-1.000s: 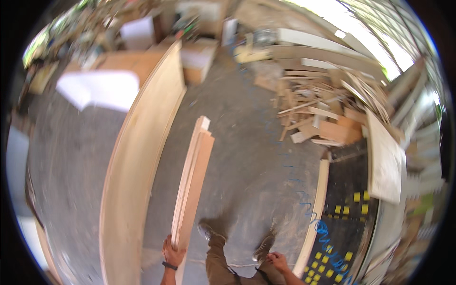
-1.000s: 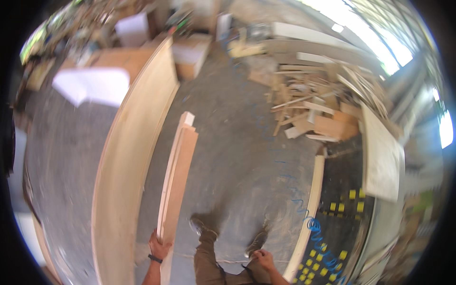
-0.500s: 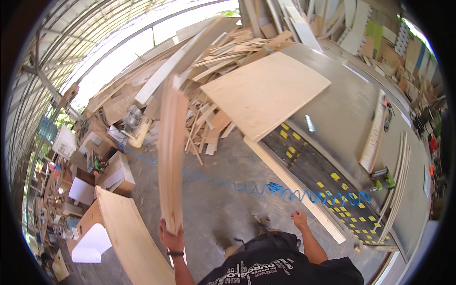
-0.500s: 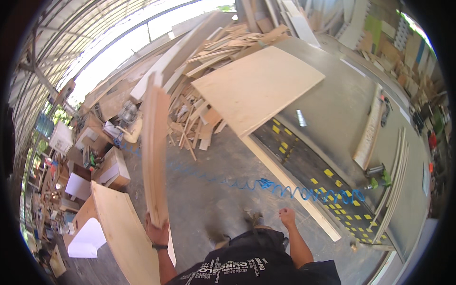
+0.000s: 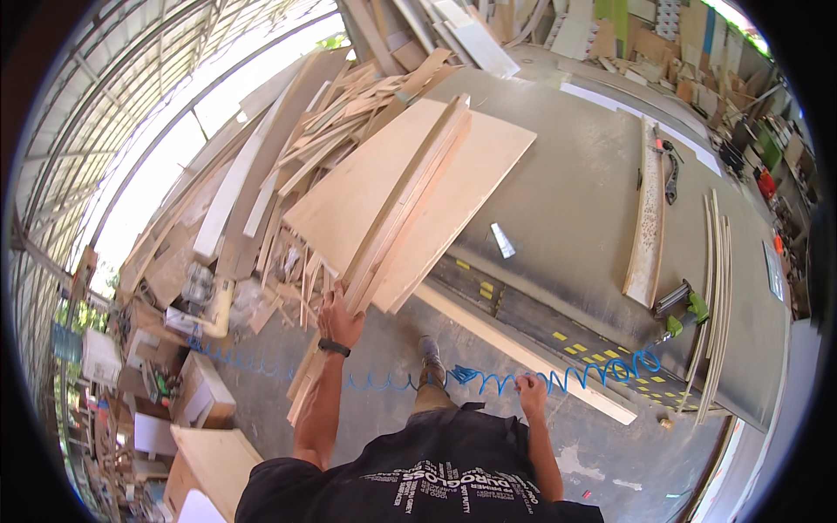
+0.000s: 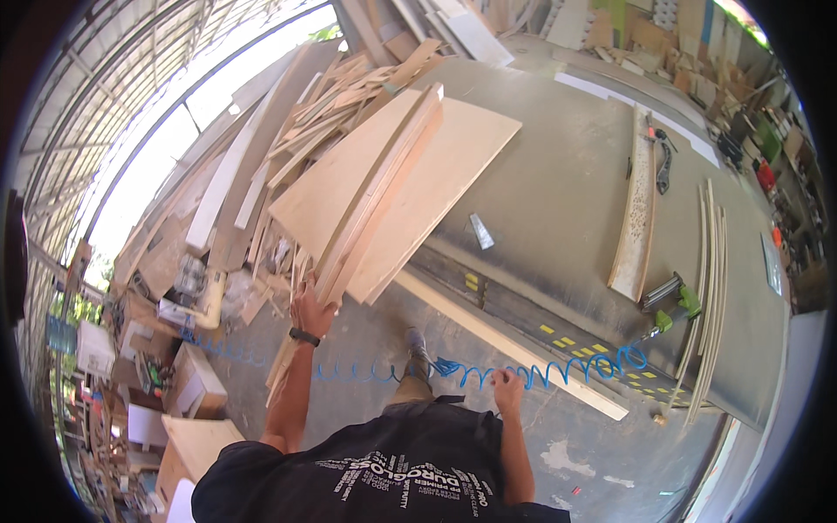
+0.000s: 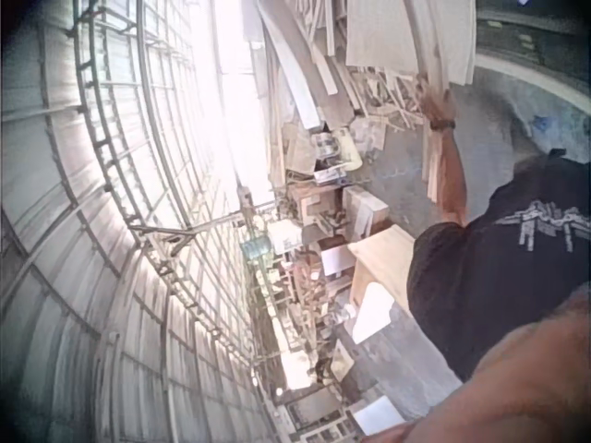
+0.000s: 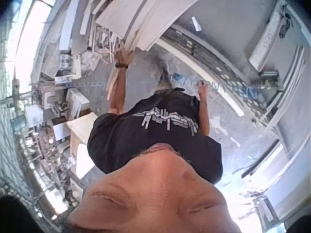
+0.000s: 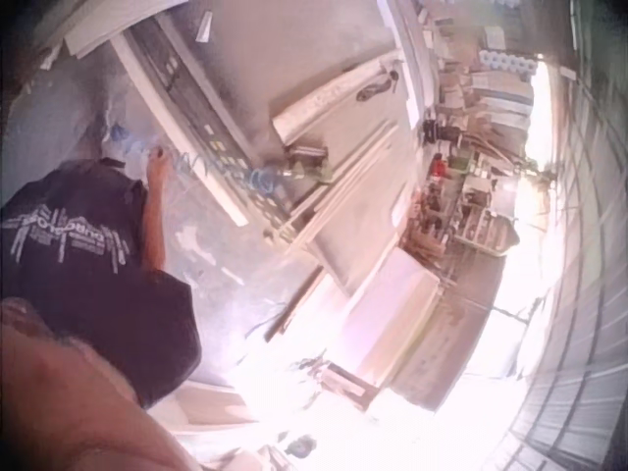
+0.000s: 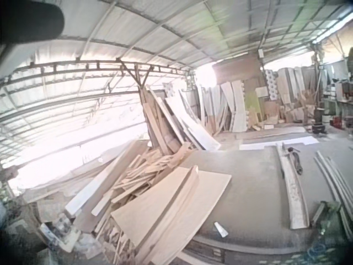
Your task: The person uses a hand saw to cut a thin wooden strip on a workbench. They then move to a table, pick up a pneumatic nail gun, and connect it to an air hose. Finally, they align a wooden strip on a larger board and use the nail gun to fasten it in place.
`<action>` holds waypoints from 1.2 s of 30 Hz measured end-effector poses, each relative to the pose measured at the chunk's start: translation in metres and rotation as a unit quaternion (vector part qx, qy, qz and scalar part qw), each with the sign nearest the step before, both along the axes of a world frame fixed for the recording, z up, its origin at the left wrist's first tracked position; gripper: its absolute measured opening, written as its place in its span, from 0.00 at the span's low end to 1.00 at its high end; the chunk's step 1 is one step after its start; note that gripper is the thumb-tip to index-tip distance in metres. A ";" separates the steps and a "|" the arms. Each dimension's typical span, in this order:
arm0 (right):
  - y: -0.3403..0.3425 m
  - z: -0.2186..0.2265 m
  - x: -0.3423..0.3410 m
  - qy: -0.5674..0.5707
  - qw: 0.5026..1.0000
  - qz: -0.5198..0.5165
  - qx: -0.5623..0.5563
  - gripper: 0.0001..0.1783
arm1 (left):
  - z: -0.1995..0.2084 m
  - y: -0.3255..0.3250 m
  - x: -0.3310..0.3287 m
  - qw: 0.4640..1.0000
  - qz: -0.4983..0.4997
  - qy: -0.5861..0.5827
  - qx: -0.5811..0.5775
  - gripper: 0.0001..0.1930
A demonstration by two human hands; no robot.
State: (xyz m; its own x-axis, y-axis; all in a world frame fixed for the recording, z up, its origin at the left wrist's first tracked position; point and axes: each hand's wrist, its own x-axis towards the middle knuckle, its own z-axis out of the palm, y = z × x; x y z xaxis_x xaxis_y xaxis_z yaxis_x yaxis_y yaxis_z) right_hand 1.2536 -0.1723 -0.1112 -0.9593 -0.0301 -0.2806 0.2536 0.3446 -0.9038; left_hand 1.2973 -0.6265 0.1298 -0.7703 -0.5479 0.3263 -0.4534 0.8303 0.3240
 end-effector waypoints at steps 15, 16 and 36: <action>-0.181 0.101 -0.156 0.140 0.976 -0.147 0.075 0.11 | -0.049 -0.242 -0.284 0.945 -0.238 -0.106 -0.196 0.49; -0.183 0.113 -0.161 0.135 0.977 -0.146 0.077 0.11 | -0.058 -0.255 -0.290 0.940 -0.264 -0.101 -0.191 0.49; -0.251 0.102 -0.504 0.211 0.932 -0.038 0.293 0.37 | -0.090 -0.314 -0.274 0.962 -0.172 -0.209 0.019 0.52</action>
